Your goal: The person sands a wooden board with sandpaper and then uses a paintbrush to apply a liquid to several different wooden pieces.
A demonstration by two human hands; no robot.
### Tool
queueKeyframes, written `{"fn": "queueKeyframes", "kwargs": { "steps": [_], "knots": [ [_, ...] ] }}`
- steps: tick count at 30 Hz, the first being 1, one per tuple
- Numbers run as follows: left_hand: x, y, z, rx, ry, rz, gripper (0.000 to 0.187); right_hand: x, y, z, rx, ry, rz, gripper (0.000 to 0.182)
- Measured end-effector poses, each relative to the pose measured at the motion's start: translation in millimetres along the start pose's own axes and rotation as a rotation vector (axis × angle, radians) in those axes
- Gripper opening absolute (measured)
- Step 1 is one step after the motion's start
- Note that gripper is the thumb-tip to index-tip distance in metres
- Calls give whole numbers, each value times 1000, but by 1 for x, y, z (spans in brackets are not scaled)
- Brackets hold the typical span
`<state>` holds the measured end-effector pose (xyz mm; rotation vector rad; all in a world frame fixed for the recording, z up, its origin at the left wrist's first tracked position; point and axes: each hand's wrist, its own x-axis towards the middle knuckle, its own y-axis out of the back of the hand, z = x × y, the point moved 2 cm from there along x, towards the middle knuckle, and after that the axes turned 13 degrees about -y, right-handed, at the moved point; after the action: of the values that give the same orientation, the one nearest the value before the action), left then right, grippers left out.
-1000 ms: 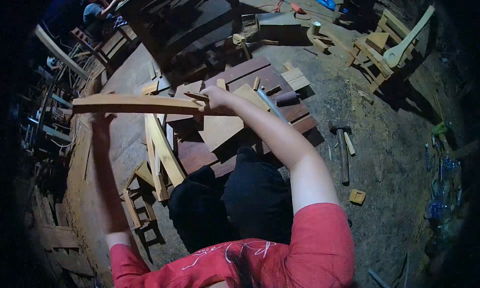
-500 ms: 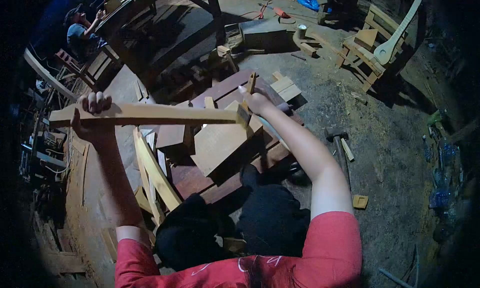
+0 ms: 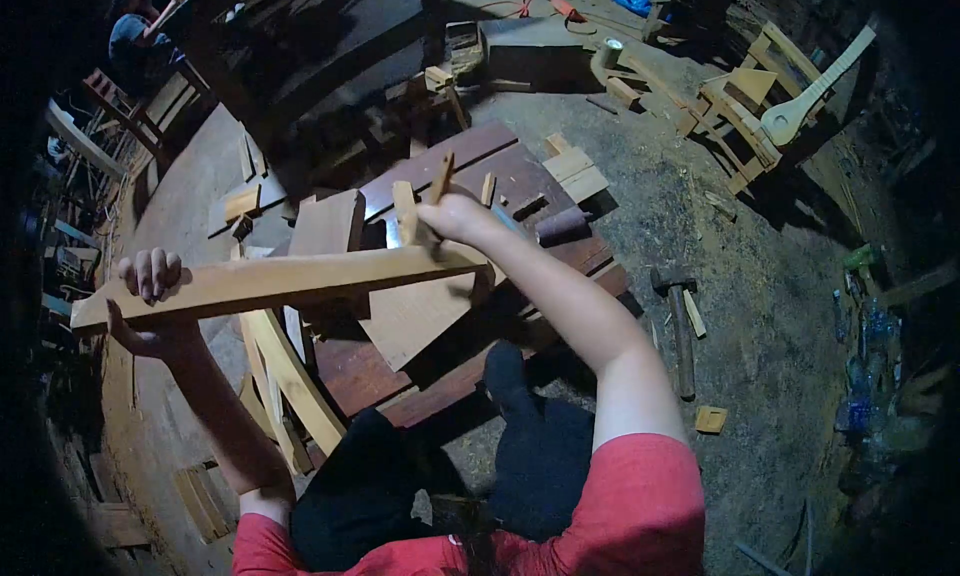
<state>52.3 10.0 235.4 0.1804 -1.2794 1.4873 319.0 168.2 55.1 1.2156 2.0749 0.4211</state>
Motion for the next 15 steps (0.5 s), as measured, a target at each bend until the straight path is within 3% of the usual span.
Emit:
{"fn": "queueKeyframes", "kwargs": {
  "steps": [3, 5, 7, 11, 12, 14, 15],
  "knots": [
    [-3, 0, 4, -11, 25, -11, 29, -35, -7, -40, 249, 110, -23, 34],
    [-6, -2, 6, 2, 19, -46, 30, -35, -16, -34, 706, 154, -138, 31],
    [-8, -1, 8, 10, 19, -39, 30, -42, -14, -2, 698, 136, 21, 29],
    [-8, 5, 10, -13, 42, -9, 31, -9, -18, 131, 407, -240, 294, 22],
    [-8, 3, 10, -14, 41, -1, 31, -10, -15, 133, 452, -252, 340, 20],
    [-6, -2, 7, -31, 25, -16, 29, -8, -6, 133, 88, -272, 361, 21],
    [-5, -3, 7, -27, 25, -17, 30, -17, -6, 105, 73, -154, 359, 22]
  ]
}}
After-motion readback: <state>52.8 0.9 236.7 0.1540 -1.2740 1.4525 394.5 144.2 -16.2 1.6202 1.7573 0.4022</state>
